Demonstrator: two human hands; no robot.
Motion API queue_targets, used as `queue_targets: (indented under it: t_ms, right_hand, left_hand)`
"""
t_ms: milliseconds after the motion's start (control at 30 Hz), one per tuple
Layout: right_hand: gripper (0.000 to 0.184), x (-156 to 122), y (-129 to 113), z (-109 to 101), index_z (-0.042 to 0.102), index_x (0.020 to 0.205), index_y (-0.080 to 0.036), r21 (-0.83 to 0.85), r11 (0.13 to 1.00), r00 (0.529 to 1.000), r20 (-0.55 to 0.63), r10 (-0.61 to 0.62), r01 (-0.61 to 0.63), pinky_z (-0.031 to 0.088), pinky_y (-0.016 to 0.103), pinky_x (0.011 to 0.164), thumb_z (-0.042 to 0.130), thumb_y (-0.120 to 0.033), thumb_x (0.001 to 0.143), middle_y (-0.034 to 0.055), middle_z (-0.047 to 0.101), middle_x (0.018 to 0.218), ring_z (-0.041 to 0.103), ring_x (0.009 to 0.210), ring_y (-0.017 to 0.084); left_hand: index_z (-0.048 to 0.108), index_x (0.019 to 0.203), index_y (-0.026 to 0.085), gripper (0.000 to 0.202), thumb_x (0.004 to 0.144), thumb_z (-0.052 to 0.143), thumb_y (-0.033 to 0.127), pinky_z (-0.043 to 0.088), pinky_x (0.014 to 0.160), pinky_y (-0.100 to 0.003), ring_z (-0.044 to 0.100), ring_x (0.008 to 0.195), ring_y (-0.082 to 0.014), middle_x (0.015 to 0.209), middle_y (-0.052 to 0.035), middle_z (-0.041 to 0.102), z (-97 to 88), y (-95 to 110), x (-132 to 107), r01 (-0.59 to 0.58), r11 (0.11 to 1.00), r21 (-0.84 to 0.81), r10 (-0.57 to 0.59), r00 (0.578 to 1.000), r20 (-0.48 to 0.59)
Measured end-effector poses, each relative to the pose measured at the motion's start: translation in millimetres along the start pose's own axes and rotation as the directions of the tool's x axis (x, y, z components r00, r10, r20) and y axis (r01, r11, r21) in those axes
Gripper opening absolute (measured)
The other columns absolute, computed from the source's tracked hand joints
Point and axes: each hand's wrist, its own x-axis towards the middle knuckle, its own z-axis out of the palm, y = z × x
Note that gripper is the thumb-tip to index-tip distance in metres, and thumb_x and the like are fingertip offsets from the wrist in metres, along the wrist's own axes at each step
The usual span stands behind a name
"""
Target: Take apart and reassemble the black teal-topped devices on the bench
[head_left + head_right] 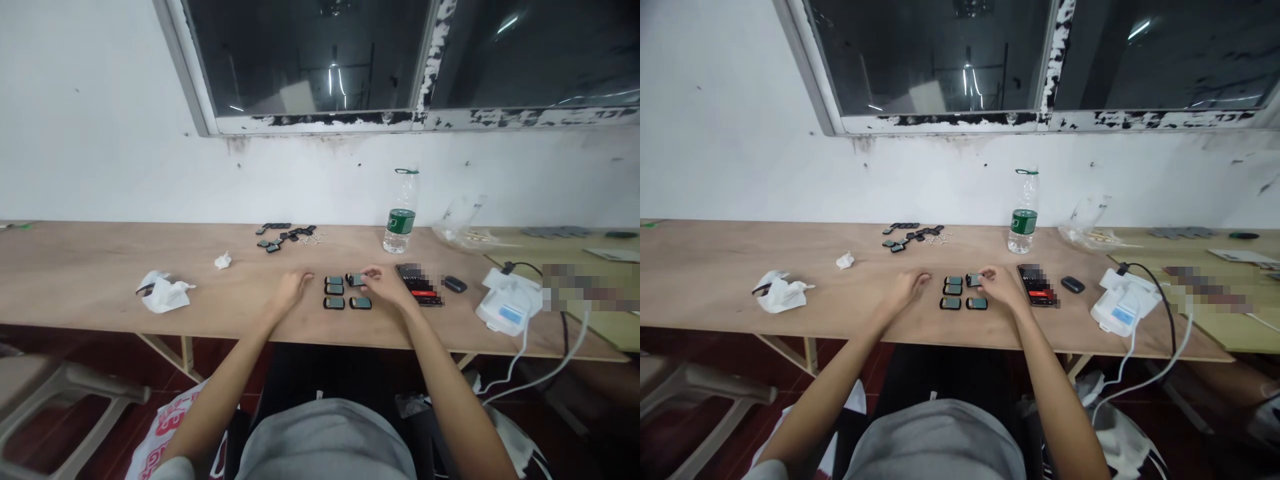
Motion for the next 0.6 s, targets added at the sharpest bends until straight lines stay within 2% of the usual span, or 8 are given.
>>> queue_targets:
  t_ms: [167, 367, 500, 600]
  right_hand:
    - [0.007, 5, 15, -2, 0.068, 0.090, -0.013, -0.087, 0.993, 0.996, 0.036, 0.080, -0.076, 0.056, 0.024, 0.063, 0.065, -0.013, 0.083, 0.0087, 0.076, 0.086, 0.075, 0.065, 0.020]
    - [0.010, 3, 14, 3, 0.071, 0.091, -0.012, -0.234, 0.970, 0.996, 0.032, 0.078, -0.068, 0.053, 0.025, 0.063, 0.062, -0.017, 0.087, 0.0109, 0.077, 0.085, 0.075, 0.066, 0.021]
    - [0.016, -1, 8, 0, 0.074, 0.095, -0.013, -0.356, 0.935, 0.998, 0.057, 0.028, -0.006, 0.052, 0.027, 0.068, 0.063, -0.021, 0.087, 0.0086, 0.076, 0.075, 0.073, 0.069, 0.021]
    - [0.016, -3, 3, -5, 0.075, 0.089, -0.014, -0.417, 0.907, 0.997, 0.064, -0.033, 0.056, 0.050, 0.027, 0.070, 0.062, -0.024, 0.086, 0.0080, 0.076, 0.076, 0.071, 0.073, 0.021]
  left_hand:
    - [0.066, 0.096, 0.017, 0.028, 0.102, 0.042, 0.029, 0.052, 0.074, -0.034, 0.070, 0.082, -0.0258, 0.092, -0.0103, 0.074, 3.2, -8, -4, -0.005, 0.991, 0.134, -0.019, 0.983, 0.182]
    - [0.071, 0.102, 0.017, 0.022, 0.097, 0.051, 0.023, 0.052, 0.087, -0.034, 0.069, 0.096, -0.0252, 0.108, -0.0109, 0.073, 4.5, -15, -4, -0.055, 0.990, 0.129, 0.025, 0.973, 0.228]
    - [0.072, 0.109, 0.018, 0.025, 0.095, 0.051, 0.021, 0.052, 0.091, -0.035, 0.069, 0.101, -0.0253, 0.112, -0.0104, 0.073, 4.0, -18, -4, -0.029, 0.995, 0.096, 0.006, 0.972, 0.235]
    - [0.072, 0.112, 0.018, 0.027, 0.094, 0.052, 0.021, 0.051, 0.093, -0.036, 0.068, 0.103, -0.0256, 0.113, -0.0099, 0.073, 2.2, -18, -3, -0.014, 0.996, 0.085, -0.006, 0.973, 0.229]
